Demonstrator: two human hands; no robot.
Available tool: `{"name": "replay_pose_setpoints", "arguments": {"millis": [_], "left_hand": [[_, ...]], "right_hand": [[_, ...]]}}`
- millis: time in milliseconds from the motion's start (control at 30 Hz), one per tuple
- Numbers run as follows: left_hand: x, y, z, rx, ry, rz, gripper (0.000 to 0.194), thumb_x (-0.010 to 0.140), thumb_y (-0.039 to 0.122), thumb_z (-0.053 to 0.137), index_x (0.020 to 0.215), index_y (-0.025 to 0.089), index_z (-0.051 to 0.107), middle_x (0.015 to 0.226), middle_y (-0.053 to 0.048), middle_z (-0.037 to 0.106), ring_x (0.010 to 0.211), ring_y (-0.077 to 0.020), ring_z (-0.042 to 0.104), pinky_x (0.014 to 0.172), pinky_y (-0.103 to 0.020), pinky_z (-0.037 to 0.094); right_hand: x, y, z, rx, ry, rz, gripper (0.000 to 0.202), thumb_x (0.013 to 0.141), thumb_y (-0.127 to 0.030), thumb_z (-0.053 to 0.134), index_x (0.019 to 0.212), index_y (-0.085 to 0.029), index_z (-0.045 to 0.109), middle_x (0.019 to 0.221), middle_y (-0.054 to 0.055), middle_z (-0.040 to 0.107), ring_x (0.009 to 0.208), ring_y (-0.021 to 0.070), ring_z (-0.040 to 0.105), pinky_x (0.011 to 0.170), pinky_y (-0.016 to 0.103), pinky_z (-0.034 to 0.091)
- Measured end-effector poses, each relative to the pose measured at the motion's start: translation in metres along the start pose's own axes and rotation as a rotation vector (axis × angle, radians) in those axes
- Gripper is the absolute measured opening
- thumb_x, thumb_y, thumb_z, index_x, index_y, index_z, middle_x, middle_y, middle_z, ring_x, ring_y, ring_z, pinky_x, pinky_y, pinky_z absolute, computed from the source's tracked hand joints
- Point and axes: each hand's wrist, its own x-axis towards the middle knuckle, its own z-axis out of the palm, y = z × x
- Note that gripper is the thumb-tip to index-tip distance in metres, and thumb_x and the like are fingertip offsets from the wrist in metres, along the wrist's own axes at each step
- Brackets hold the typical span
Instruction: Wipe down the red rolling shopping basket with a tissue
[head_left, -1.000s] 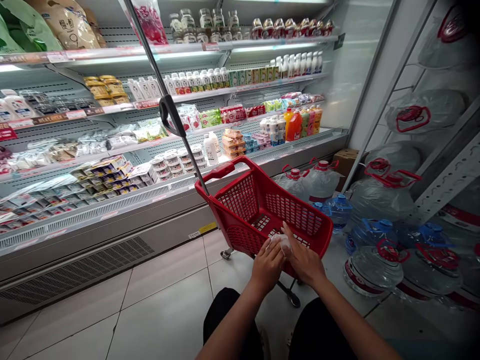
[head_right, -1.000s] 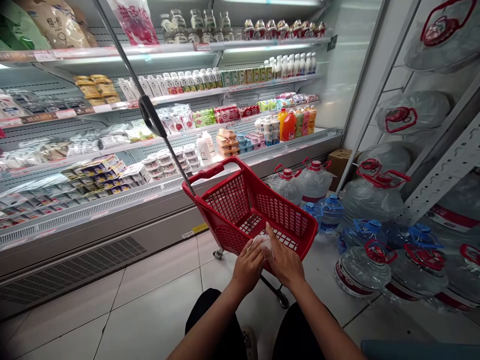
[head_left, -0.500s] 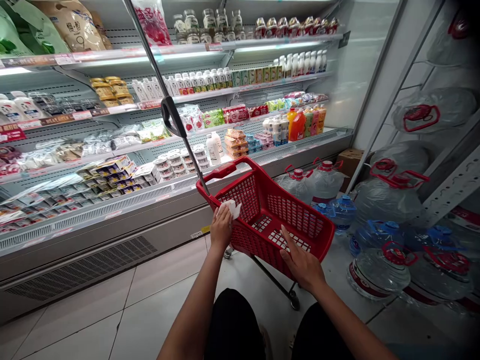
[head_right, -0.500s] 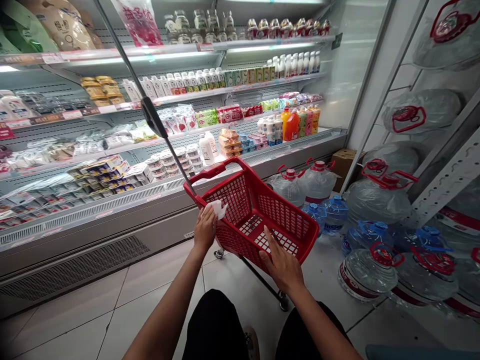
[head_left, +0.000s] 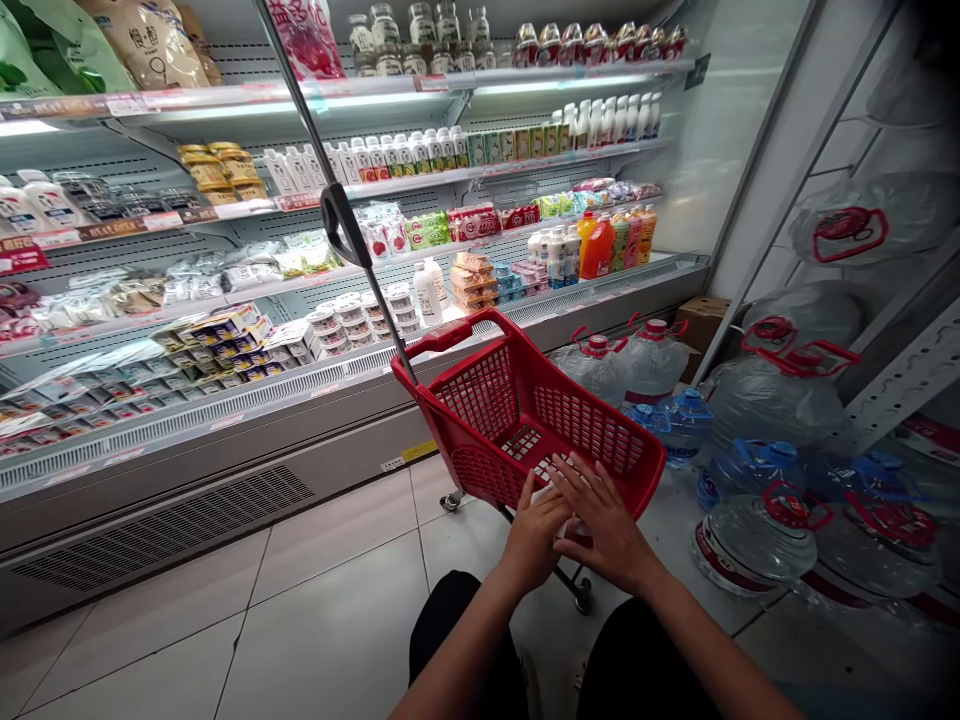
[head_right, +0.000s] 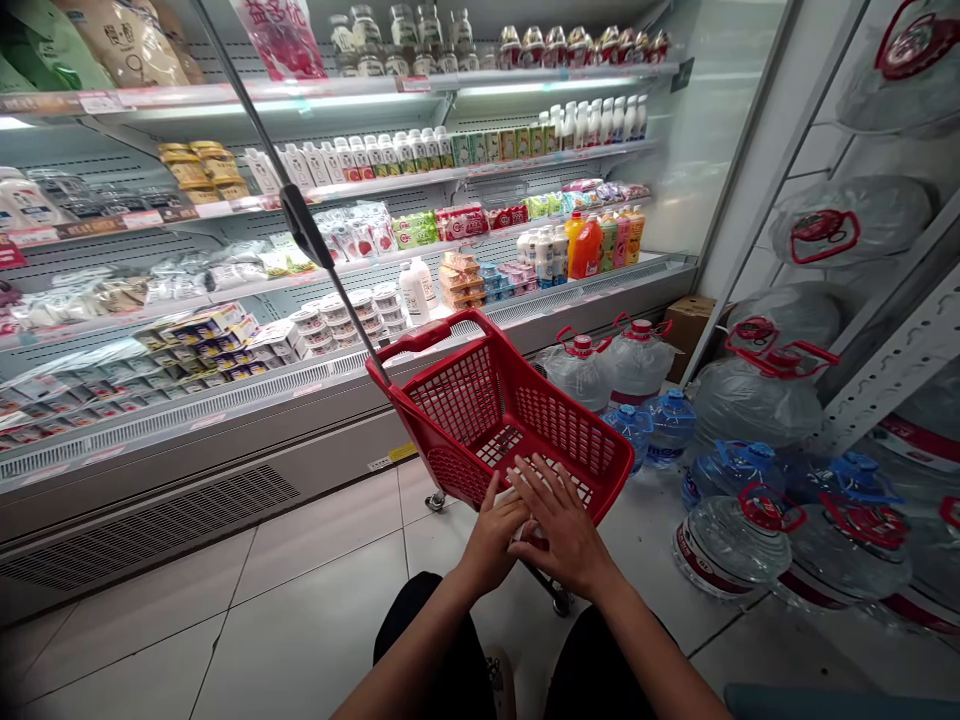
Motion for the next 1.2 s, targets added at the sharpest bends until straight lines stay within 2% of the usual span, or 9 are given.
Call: {"name": "replay_pose_setpoints", "arguments": {"millis": [233,367,533,667,833,933,1033,1100,1200], "left_hand": [[0.009,-0.018,-0.029,-0.229,0.059,0.03,0.03,0.1,0.046,0.063,0.116,0.021,0.069,0.121,-0.01,0.073,0.12,-0.022,0.067,0.116,-0.042,0.048],[0.013,-0.052,-0.067,0.154,0.054,-0.006,0.041,0.102,0.045,0.058,0.139,0.026,0.06,0.147,-0.009,0.06,0.142,-0.0255,0.051,0.129,-0.056,0.024],[0.018,-0.104,-0.103,0.578,0.006,-0.048,0.053,0.102,0.037,0.06,0.154,0.032,0.048,0.154,-0.005,0.055,0.151,-0.0268,0.039,0.129,-0.053,0.027],[0.021,-0.117,-0.092,0.651,0.075,-0.04,0.039,0.096,0.031,0.069,0.135,0.031,0.065,0.127,-0.005,0.069,0.137,-0.0262,0.054,0.127,-0.052,0.034],[0.022,-0.112,-0.079,0.671,0.106,-0.026,0.037,0.096,0.033,0.071,0.133,0.031,0.066,0.118,-0.004,0.069,0.128,-0.0251,0.058,0.125,-0.052,0.037],[0.021,-0.106,-0.077,0.703,0.116,-0.043,0.034,0.097,0.037,0.068,0.131,0.03,0.067,0.116,-0.004,0.07,0.124,-0.025,0.06,0.123,-0.05,0.037],[0.023,-0.094,-0.071,0.721,0.13,-0.069,0.033,0.098,0.041,0.067,0.129,0.031,0.068,0.113,-0.005,0.071,0.119,-0.0251,0.062,0.12,-0.05,0.039],[0.025,-0.082,-0.064,0.722,0.132,-0.083,0.034,0.098,0.042,0.067,0.129,0.03,0.068,0.111,-0.005,0.072,0.115,-0.0253,0.063,0.119,-0.05,0.041],[0.029,-0.062,-0.055,0.696,0.123,-0.082,0.04,0.099,0.041,0.065,0.137,0.027,0.064,0.114,-0.005,0.074,0.112,-0.0249,0.064,0.118,-0.047,0.042]], "right_hand": [[-0.009,0.016,0.009,0.064,0.059,-0.115,0.073,0.104,-0.013,0.037,0.168,-0.028,0.005,0.165,0.006,0.041,0.147,0.0166,0.046,0.114,0.034,0.049],[-0.02,0.021,0.006,-0.164,0.096,-0.233,0.076,0.099,-0.001,0.036,0.166,-0.03,0.017,0.159,0.002,0.049,0.144,0.0164,0.05,0.118,0.036,0.047],[-0.049,0.002,0.002,-0.324,0.17,-0.079,0.078,0.094,0.005,0.031,0.165,-0.025,0.024,0.161,0.003,0.046,0.15,0.021,0.042,0.119,0.041,0.045],[-0.061,-0.005,0.01,-0.33,0.188,-0.068,0.077,0.095,0.005,0.03,0.165,-0.026,0.025,0.157,0.003,0.052,0.143,0.0182,0.052,0.115,0.036,0.049],[-0.059,0.021,0.022,-0.264,0.214,-0.03,0.067,0.102,-0.005,0.034,0.164,-0.029,0.03,0.148,0.003,0.062,0.131,0.0198,0.063,0.112,0.04,0.051],[-0.051,0.035,0.018,-0.216,0.348,0.215,0.052,0.107,-0.022,0.039,0.158,-0.026,0.043,0.137,0.009,0.07,0.12,0.025,0.07,0.1,0.042,0.058],[-0.041,0.041,0.003,-0.205,0.46,0.412,0.051,0.108,-0.036,0.039,0.157,-0.023,0.045,0.148,0.011,0.061,0.136,0.0307,0.058,0.104,0.048,0.054],[-0.036,0.04,-0.005,-0.228,0.416,0.389,0.052,0.107,-0.035,0.037,0.158,-0.025,0.044,0.156,0.009,0.054,0.144,0.031,0.05,0.111,0.051,0.048],[-0.033,0.032,-0.003,-0.274,0.312,0.363,0.051,0.106,-0.029,0.035,0.156,-0.025,0.046,0.147,0.009,0.062,0.132,0.028,0.062,0.103,0.045,0.053]]}}
